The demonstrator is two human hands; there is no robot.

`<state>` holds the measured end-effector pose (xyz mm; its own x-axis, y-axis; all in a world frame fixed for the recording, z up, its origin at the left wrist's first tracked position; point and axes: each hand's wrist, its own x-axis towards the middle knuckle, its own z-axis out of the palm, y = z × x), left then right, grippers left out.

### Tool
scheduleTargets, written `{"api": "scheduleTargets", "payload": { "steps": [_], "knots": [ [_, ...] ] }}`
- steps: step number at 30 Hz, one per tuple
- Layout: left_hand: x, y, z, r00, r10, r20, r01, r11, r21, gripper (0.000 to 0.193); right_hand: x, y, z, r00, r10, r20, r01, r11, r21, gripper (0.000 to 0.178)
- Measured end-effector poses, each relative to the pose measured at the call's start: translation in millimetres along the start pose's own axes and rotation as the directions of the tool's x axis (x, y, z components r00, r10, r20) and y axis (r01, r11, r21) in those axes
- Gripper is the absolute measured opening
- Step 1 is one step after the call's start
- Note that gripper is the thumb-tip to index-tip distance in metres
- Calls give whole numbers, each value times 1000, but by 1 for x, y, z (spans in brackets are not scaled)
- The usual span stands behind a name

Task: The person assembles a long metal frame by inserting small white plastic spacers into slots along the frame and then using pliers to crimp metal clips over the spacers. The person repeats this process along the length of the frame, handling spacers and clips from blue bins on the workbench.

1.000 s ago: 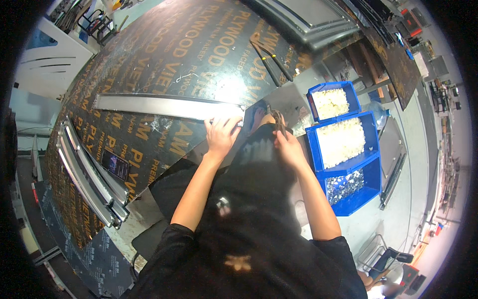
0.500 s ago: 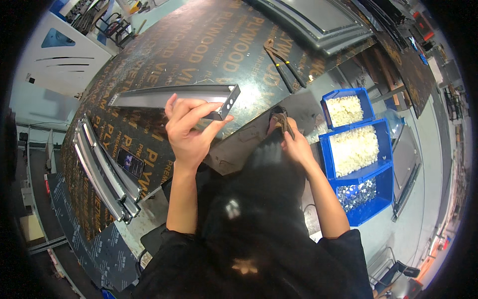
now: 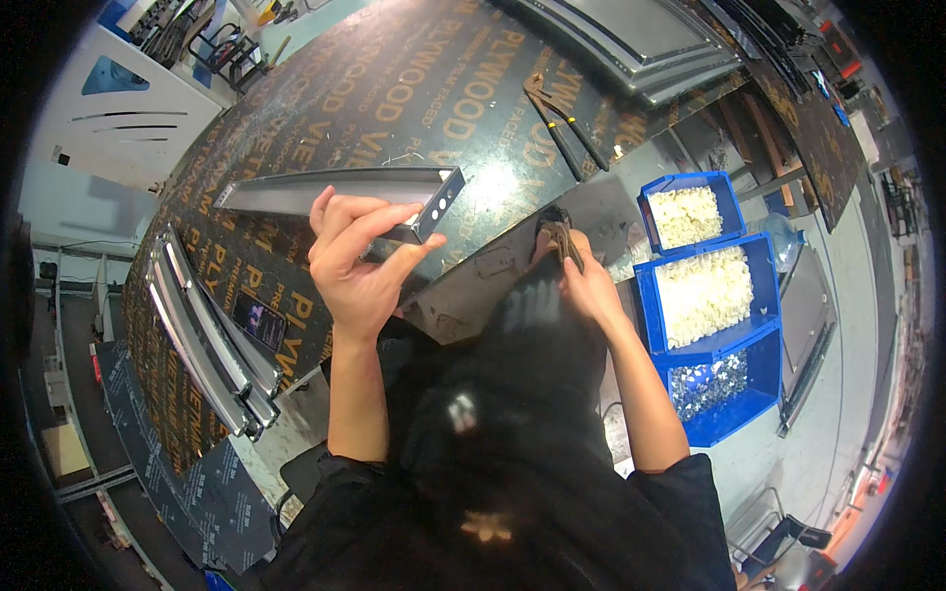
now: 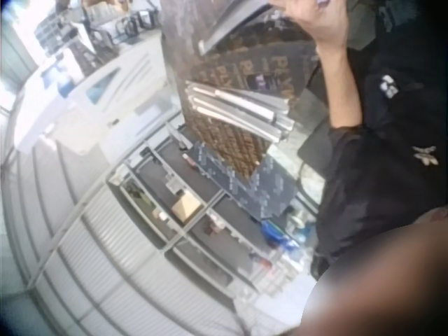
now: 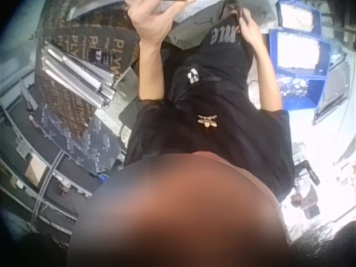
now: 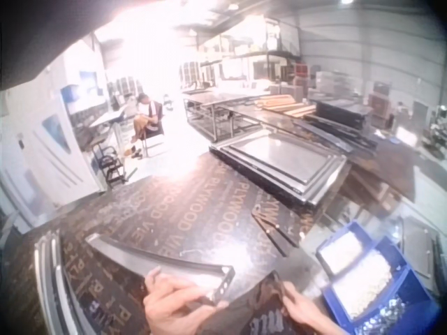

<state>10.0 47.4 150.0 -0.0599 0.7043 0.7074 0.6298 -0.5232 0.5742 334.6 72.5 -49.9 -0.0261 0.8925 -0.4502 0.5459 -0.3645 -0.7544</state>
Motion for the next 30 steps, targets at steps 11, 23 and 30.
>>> {"api": "scheduleTargets", "payload": {
  "steps": [11,23,30],
  "knots": [
    [-20,1,8,973,-101,207,104,995,-2,41,-2,-8,0,999,38,14,-38,999,35,34],
    [-145,-29,66,853,-356,382,238,916,322,31,0,-6,-3,998,32,58,-34,998,43,38],
    [-163,-31,69,816,-430,385,307,888,342,30,-1,-10,-3,999,22,45,-25,997,70,36]
  ]
}}
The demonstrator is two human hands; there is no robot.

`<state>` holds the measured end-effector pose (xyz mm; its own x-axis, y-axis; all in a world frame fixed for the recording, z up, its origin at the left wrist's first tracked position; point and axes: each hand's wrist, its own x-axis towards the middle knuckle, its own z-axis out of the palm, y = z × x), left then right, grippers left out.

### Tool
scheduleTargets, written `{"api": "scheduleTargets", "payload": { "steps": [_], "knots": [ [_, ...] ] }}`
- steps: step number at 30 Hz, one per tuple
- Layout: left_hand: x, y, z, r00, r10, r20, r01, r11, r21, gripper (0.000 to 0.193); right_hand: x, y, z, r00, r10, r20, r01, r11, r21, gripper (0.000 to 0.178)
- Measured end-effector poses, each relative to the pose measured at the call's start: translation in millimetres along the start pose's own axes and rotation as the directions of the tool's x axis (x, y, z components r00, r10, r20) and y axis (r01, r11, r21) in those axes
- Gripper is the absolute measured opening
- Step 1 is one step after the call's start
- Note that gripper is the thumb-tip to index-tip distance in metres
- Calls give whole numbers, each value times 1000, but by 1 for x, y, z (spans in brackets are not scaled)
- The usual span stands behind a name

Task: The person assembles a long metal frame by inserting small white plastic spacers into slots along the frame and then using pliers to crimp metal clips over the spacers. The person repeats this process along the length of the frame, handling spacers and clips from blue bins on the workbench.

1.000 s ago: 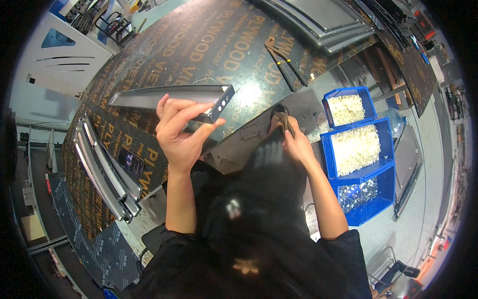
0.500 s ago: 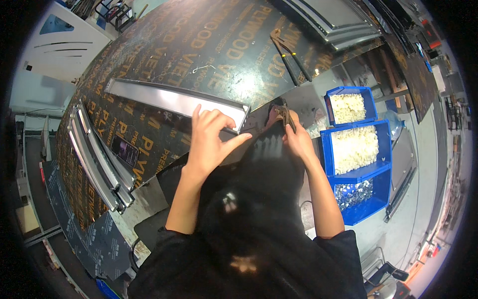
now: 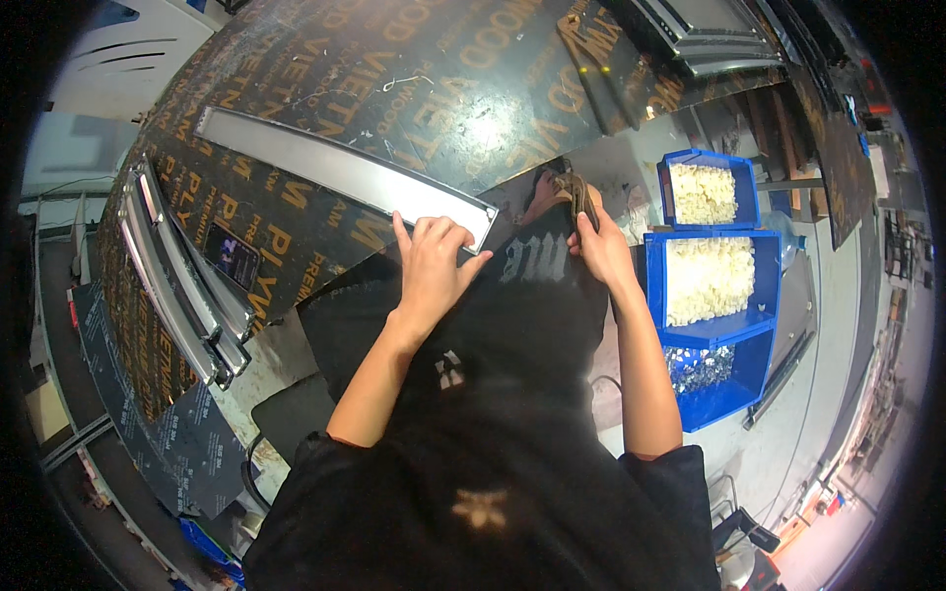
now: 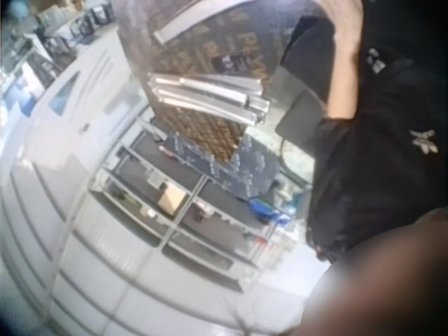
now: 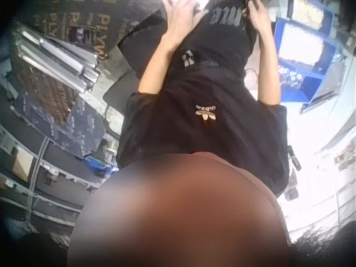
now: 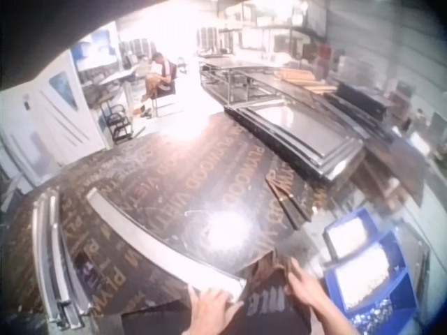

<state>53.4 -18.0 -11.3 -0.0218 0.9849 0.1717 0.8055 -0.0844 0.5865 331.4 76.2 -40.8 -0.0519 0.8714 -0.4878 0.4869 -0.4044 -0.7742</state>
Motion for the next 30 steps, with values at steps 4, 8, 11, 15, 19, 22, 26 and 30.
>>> {"api": "scheduleTargets", "payload": {
  "steps": [4,8,11,15,19,22,26,30],
  "knots": [
    [-1,-2,1,1000,-2,0,2,1000,-31,29,0,-2,1,1000,12,-5,-12,1000,6,34],
    [-2,-6,0,1000,20,22,-19,999,-41,31,0,-2,0,1000,22,-15,-22,1000,-11,35],
    [-4,-8,-1,999,27,42,-25,999,-46,37,0,-2,0,1000,24,-6,-24,1000,-5,36],
    [-5,-11,0,998,30,50,-28,999,-47,43,0,-2,0,1000,18,-2,-18,1000,3,37],
    [-7,-12,1,998,59,20,-58,997,-50,38,-1,-2,-1,1000,15,0,-15,1000,-15,37],
    [-8,-13,4,997,75,-10,-75,996,-45,34,-1,-2,-1,1000,9,-1,-9,1000,-10,37],
    [-6,-17,5,994,111,-12,-111,994,-18,30,0,-2,0,1000,4,0,-4,1000,-2,37],
    [-4,-15,-8,972,225,-64,-225,974,-2,30,1,-1,-1,1000,7,4,-7,1000,1,36]
  ]
}}
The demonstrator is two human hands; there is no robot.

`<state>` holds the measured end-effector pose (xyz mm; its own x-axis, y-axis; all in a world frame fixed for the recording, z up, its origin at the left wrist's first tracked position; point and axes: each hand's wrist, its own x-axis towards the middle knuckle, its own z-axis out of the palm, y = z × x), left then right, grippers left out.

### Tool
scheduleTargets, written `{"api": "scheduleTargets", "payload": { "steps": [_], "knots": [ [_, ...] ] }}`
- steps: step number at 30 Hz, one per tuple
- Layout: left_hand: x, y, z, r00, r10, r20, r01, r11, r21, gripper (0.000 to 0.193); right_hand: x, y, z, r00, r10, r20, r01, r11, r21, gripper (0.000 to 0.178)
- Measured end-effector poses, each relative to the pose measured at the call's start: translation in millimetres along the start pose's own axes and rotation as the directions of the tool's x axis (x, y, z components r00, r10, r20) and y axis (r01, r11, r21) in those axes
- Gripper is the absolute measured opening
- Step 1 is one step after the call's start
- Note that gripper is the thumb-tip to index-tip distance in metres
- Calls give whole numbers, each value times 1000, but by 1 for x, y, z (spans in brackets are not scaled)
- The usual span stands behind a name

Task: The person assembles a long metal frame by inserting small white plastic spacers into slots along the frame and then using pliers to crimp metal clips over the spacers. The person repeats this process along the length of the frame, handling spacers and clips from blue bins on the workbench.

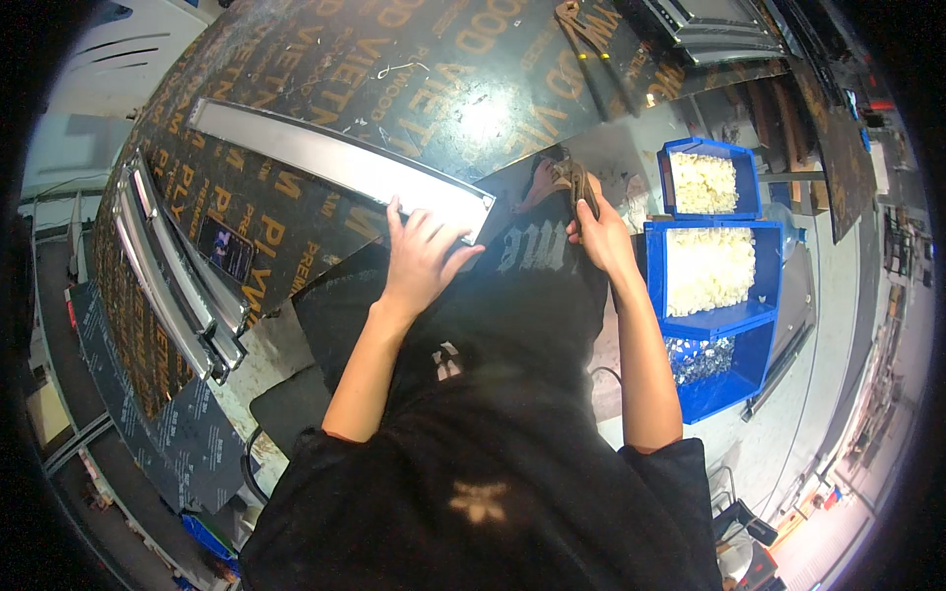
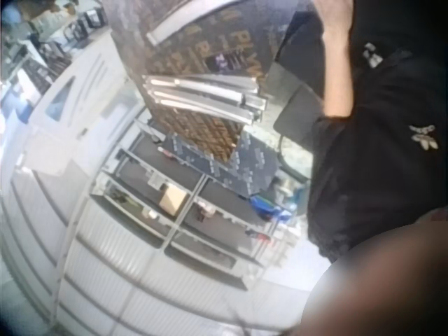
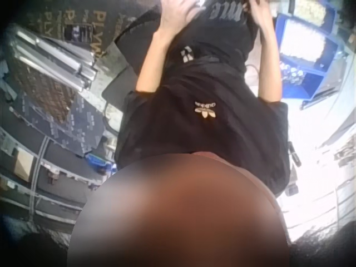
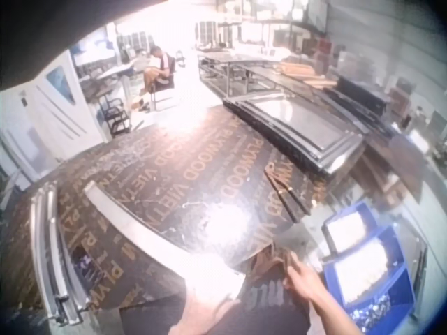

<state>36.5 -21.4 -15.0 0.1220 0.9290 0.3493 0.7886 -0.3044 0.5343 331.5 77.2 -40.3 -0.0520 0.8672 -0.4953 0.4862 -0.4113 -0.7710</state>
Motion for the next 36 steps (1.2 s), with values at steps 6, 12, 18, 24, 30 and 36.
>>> {"api": "scheduleTargets", "payload": {
  "steps": [6,12,18,24,30,36],
  "knots": [
    [17,8,-43,964,183,-193,-197,979,-54,36,4,1,-1,1000,25,6,-25,1000,-18,36],
    [36,13,-72,934,239,-267,-261,964,-53,39,7,4,0,1000,12,12,-12,998,64,37],
    [43,17,-81,919,216,-329,-254,964,-76,39,7,5,-3,1000,5,18,-5,1000,-25,36],
    [42,17,-79,919,218,-329,-257,963,-78,40,4,2,-3,1000,7,23,-8,999,35,35],
    [44,18,-82,916,215,-338,-252,965,-70,43,3,-1,-2,1000,6,13,-6,999,38,34],
    [48,21,-85,918,226,-326,-258,964,-58,43,4,-2,-2,999,32,6,-32,999,3,34]
  ]
}}
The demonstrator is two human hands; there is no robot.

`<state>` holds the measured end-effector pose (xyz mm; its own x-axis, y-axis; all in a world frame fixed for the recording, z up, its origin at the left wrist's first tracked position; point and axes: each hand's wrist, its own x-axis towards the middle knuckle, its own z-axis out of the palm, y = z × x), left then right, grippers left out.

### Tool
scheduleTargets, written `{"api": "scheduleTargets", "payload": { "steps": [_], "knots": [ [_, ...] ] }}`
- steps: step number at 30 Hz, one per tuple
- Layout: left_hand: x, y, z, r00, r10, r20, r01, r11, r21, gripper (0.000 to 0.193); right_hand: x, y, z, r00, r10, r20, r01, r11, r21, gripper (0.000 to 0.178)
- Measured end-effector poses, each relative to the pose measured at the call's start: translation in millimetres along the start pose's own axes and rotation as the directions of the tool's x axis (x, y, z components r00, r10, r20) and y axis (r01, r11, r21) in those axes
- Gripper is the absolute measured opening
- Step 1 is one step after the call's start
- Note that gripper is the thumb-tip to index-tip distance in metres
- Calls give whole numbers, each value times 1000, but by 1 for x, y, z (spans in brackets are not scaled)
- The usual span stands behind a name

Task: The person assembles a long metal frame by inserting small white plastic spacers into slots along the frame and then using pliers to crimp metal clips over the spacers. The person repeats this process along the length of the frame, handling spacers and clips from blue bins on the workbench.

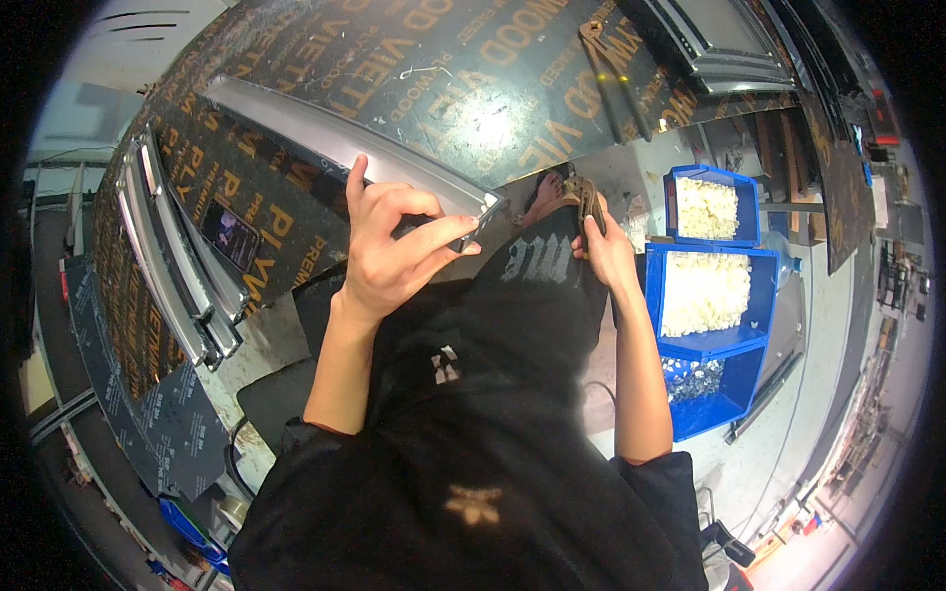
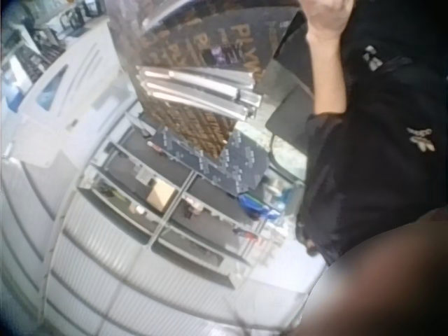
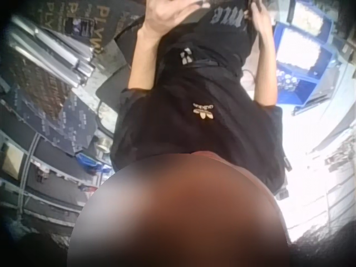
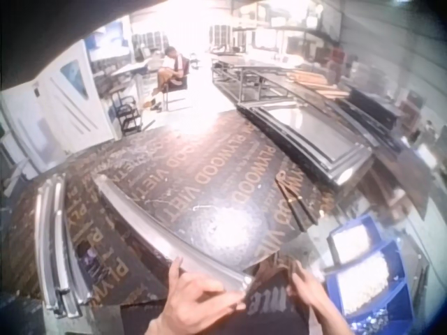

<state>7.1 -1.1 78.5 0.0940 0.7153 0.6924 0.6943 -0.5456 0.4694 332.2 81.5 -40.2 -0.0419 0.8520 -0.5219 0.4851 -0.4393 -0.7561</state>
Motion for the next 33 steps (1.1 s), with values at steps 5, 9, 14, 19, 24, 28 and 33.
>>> {"api": "scheduleTargets", "payload": {
  "steps": [5,9,14,19,24,28,33],
  "knots": [
    [0,-1,0,1000,-7,22,7,1000,2,40,3,1,0,1000,9,19,-9,1000,-5,37],
    [-14,-4,9,995,-53,81,53,999,1,33,1,3,0,995,-92,26,90,994,69,33],
    [-64,-8,32,986,-37,160,28,998,58,26,-1,4,1,1000,-10,-25,11,999,39,35],
    [-108,-7,37,944,-257,209,244,966,88,35,-3,8,3,997,-80,-18,80,997,8,37],
    [-138,23,29,887,-434,-159,391,888,-243,45,-4,6,4,996,-90,-27,88,995,-56,35],
    [-155,28,55,397,-877,272,808,193,-556,40,-16,-7,4,996,-81,-24,79,994,-81,37],
    [-148,22,90,165,-782,601,703,-335,-628,49,-33,-49,11,957,-289,-38,291,951,105,34]
  ]
}}
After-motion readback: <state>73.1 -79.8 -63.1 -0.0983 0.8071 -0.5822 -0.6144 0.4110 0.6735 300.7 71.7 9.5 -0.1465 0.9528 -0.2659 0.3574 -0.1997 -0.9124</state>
